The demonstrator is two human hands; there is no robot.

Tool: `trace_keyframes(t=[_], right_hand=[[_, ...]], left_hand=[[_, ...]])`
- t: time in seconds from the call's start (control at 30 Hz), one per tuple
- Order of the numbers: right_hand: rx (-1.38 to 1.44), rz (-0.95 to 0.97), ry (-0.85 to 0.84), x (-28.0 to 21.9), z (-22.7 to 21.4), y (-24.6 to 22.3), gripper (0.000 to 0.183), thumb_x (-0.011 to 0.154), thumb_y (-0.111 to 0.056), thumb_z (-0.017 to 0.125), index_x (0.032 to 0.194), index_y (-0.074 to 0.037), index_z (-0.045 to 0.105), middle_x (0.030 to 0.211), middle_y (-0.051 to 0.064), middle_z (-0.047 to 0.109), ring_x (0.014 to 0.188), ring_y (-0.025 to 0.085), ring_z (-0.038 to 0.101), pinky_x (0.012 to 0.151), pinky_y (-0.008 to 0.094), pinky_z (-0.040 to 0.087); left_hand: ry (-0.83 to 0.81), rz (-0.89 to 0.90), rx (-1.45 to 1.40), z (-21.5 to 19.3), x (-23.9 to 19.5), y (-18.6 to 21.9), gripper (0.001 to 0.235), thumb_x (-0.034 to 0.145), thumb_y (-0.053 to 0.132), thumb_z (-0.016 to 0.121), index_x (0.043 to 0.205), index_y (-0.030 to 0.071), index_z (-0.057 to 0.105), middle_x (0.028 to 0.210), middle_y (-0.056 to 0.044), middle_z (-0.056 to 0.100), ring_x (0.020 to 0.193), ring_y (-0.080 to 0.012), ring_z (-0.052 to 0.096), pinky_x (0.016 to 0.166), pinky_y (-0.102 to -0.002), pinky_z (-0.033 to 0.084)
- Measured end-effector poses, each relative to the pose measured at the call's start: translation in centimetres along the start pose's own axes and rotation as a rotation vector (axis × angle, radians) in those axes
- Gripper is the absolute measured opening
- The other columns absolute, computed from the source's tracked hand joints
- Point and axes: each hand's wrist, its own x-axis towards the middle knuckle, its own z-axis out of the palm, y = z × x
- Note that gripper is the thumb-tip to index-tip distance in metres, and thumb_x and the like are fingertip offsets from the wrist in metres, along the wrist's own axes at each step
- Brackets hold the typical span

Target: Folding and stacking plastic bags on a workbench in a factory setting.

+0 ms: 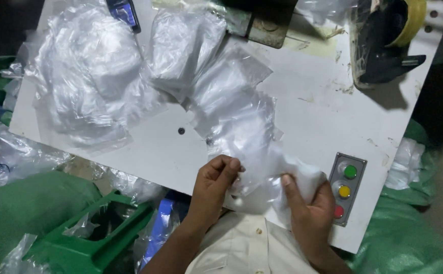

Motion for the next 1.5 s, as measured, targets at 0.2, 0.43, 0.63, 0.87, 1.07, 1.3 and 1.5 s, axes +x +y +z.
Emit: trace_keyframes(t=[0.2,0.43,0.63,0.87,1.07,1.3,1.5], right_hand=[[-0.552,-0.755,-0.532,-0.1,0.0,1.0,0.076,0.067,0.015,0.062,0.138,-0.012,0.062,0.139,0.012,0.068,0.109,0.027,0.075,0.09,0.037,0.063],[-0.605,-0.649,-0.571,1.4,-1.6,-1.9,0.048,0.091,-0.019,0.071,0.136,-0.008,0.056,0.13,0.012,0.06,0.12,0.029,0.061,0.096,0.041,0.052],[-0.216,-0.113,-0.335,1.0,-1.8,-2.4,0.026,0.089,-0.014,0.074,0.115,-0.011,0.072,0.091,0.003,0.08,0.081,0.01,0.073,0.072,0.024,0.058],[0.402,0.289,-0.38,0.9,-2.4,-1.3,0.043,0.084,-0.011,0.074,0.123,-0.008,0.055,0.096,0.013,0.073,0.083,0.021,0.066,0.073,0.033,0.053],[0.03,-0.208,-0.496,0.2,-3.2,1.7,0.025,0.084,-0.006,0.058,0.107,-0.004,0.049,0.105,0.012,0.059,0.097,0.024,0.056,0.084,0.038,0.045],[0.165,0.262,-0.479,2.4,-7.5,4.8,0.009,0.095,0.003,0.051,0.094,-0.003,0.057,0.071,0.013,0.057,0.061,0.022,0.061,0.048,0.03,0.05],[0.141,-0.056,-0.116,5.4,-8.9,1.0,0.045,0.106,-0.025,0.05,0.144,-0.002,0.045,0.121,0.018,0.063,0.067,0.018,0.065,0.043,0.02,0.046]], left_hand=[[0.156,0.235,-0.178,3.5,-0.3,-1.8,0.025,0.101,0.021,0.064,0.079,0.013,0.059,0.068,0.003,0.055,0.061,-0.0065,0.049,0.057,-0.023,0.04],[0.295,1.11,1.167,3.0,0.7,-0.7,0.015,0.1,0.016,0.071,0.088,0.009,0.067,0.061,-0.002,0.051,0.05,-0.0205,0.042,0.057,-0.034,0.04],[0.134,1.503,1.159,3.5,-0.1,-0.3,0.016,0.094,0.021,0.083,0.095,0.007,0.076,0.064,0.0,0.047,0.056,-0.0173,0.041,0.05,-0.031,0.037],[0.073,1.247,1.092,4.7,0.1,-0.7,0.014,0.099,0.019,0.074,0.101,0.005,0.073,0.061,-0.002,0.052,0.047,-0.0154,0.046,0.047,-0.031,0.038],[-0.097,1.166,0.831,6.1,0.5,-1.2,0.013,0.098,0.017,0.075,0.102,0.005,0.074,0.066,-0.002,0.064,0.051,-0.0099,0.054,0.048,-0.026,0.044],[-0.313,1.271,0.808,10.3,-2.5,-1.0,0.017,0.1,0.013,0.076,0.089,0.002,0.07,0.069,-0.006,0.066,0.053,-0.0139,0.055,0.046,-0.03,0.045],[-0.217,0.888,1.249,9.0,0.9,-3.8,0.036,0.098,0.022,0.072,0.126,0.004,0.061,0.121,-0.017,0.064,0.109,-0.0367,0.061,0.087,-0.047,0.048]])
